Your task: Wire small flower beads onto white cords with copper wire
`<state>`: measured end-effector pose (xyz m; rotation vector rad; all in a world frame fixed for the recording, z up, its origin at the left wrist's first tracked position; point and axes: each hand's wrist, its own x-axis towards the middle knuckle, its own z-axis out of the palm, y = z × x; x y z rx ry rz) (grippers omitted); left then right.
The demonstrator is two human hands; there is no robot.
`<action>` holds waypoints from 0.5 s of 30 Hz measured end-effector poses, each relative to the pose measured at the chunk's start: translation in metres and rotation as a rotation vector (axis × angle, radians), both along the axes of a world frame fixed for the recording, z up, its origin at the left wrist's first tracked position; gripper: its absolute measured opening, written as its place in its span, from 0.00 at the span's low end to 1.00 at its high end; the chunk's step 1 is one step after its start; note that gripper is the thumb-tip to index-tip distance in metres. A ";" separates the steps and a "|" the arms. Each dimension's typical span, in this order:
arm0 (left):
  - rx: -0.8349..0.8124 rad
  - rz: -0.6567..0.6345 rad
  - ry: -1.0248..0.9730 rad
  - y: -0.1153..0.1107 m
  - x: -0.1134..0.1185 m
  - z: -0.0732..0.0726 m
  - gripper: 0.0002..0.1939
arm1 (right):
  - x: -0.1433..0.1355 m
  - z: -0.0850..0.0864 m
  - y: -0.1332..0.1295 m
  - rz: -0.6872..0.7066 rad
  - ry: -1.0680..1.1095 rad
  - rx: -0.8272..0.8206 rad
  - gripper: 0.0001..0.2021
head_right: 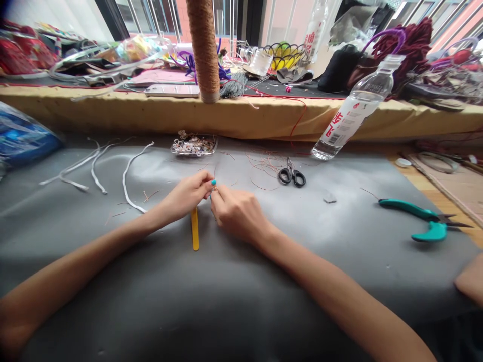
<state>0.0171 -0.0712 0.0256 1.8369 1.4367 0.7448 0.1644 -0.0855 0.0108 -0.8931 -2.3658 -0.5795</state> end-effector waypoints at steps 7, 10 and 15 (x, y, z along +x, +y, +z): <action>-0.075 -0.042 -0.545 0.001 -0.002 0.006 0.08 | 0.000 -0.003 0.011 0.174 0.468 -0.674 0.10; -0.193 -0.088 -0.586 0.001 -0.003 0.011 0.08 | 0.004 -0.002 0.021 0.232 0.460 -0.767 0.10; -0.240 -0.177 -0.298 0.002 -0.004 0.010 0.07 | 0.020 -0.003 0.036 0.168 0.150 -0.429 0.13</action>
